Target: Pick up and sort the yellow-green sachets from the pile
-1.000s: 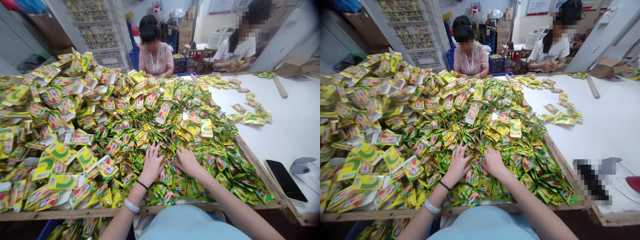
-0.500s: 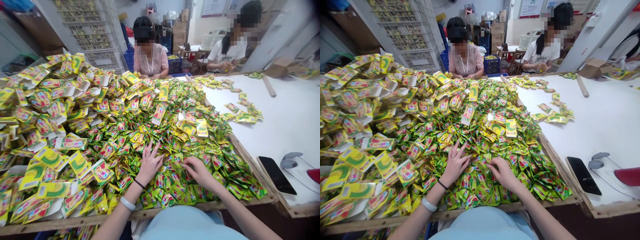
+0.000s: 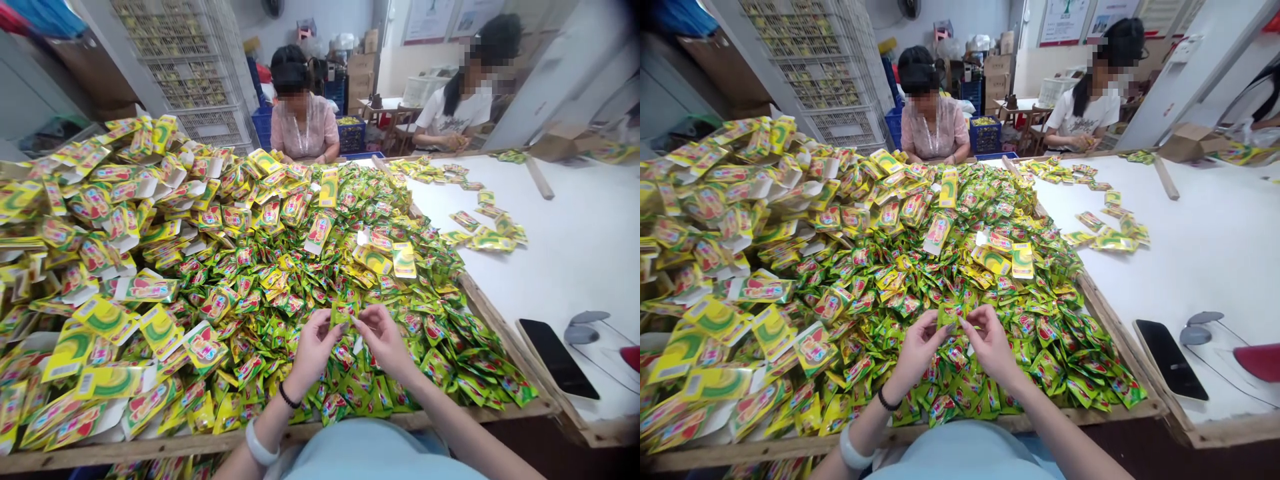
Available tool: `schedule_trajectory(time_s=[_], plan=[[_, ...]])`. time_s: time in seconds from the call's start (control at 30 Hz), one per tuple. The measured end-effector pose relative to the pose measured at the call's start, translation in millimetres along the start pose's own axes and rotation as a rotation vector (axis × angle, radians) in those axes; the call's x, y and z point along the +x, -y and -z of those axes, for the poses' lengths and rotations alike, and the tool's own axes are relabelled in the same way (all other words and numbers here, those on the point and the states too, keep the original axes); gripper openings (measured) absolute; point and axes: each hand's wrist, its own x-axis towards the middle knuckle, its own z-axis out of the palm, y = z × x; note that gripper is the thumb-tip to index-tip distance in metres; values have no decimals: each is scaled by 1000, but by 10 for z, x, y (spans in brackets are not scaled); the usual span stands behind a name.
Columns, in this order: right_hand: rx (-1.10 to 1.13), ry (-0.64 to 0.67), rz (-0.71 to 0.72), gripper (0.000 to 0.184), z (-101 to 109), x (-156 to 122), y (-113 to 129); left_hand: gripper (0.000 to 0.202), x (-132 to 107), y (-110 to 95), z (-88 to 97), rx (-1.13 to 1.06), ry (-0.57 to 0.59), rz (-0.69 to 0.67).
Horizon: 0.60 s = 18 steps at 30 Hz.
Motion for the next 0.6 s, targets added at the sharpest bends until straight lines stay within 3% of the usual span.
schedule_trajectory(time_s=[0.1,0.2,0.27,0.33,0.4,0.47,0.53,0.6], plan=[[-149,172,25,50,291,48,144,23,101,-103,-8,269,203,-134],[-389,369,34,30,618,96,256,29,346,-275,-83,387,514,-265],[-482,327,32,22,796,93,264,43,649,-389,-158,452,628,-361],[-487,178,12,26,916,59,215,59,1061,-463,-241,622,581,-455],[-428,66,-27,28,979,17,132,67,1520,-479,-331,867,405,-508],[-350,-9,-57,28,1010,-5,50,77,1930,-451,-420,976,326,-509],[-255,-76,-69,26,1054,12,1,78,2196,-415,-491,1013,335,-512],[-114,-171,-74,24,1137,67,2,70,2263,-409,-516,1039,360,-539]])
